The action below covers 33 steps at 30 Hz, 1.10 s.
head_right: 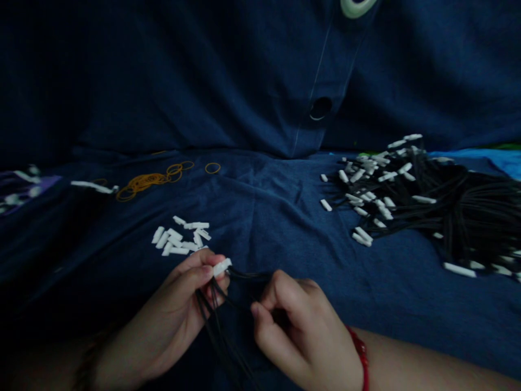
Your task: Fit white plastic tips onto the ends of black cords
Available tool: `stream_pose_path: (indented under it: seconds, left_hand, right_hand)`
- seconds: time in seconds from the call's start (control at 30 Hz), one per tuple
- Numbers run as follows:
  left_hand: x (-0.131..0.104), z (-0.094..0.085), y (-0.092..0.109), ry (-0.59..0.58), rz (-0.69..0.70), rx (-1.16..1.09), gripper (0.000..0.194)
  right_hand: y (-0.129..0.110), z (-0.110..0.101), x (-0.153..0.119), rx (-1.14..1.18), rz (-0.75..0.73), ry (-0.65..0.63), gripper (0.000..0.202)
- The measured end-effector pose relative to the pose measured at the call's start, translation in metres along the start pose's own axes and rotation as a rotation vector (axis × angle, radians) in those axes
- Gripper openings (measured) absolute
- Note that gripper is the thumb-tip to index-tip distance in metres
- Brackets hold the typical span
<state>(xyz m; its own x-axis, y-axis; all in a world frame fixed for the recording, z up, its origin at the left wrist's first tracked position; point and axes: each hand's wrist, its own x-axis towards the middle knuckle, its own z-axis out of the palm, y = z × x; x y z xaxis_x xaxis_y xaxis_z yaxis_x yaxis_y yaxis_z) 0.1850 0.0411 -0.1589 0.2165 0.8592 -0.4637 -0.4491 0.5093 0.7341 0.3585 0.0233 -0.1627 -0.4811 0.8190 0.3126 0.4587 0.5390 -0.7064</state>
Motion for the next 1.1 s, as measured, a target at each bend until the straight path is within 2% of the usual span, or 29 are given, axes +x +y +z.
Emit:
stream_pose_path:
  seconds: [0.3,0.83,1.1]
  left_hand:
    - [0.0008,0.0,-0.001,0.008,0.018,-0.012,0.005]
    - [-0.0002,-0.0017,-0.0019,-0.014,0.046,0.023,0.004]
    - [-0.0003,-0.0012,-0.0009,0.014,0.039,0.019,0.005]
  right_hand:
    - [-0.0011,0.0011,0.002,-0.044,-0.042,0.011,0.014]
    - [0.0014,0.003,0.0013,-0.124,0.004,-0.009,0.015]
    - [0.0008,0.0041,0.0016,-0.139,-0.039,0.055,0.015]
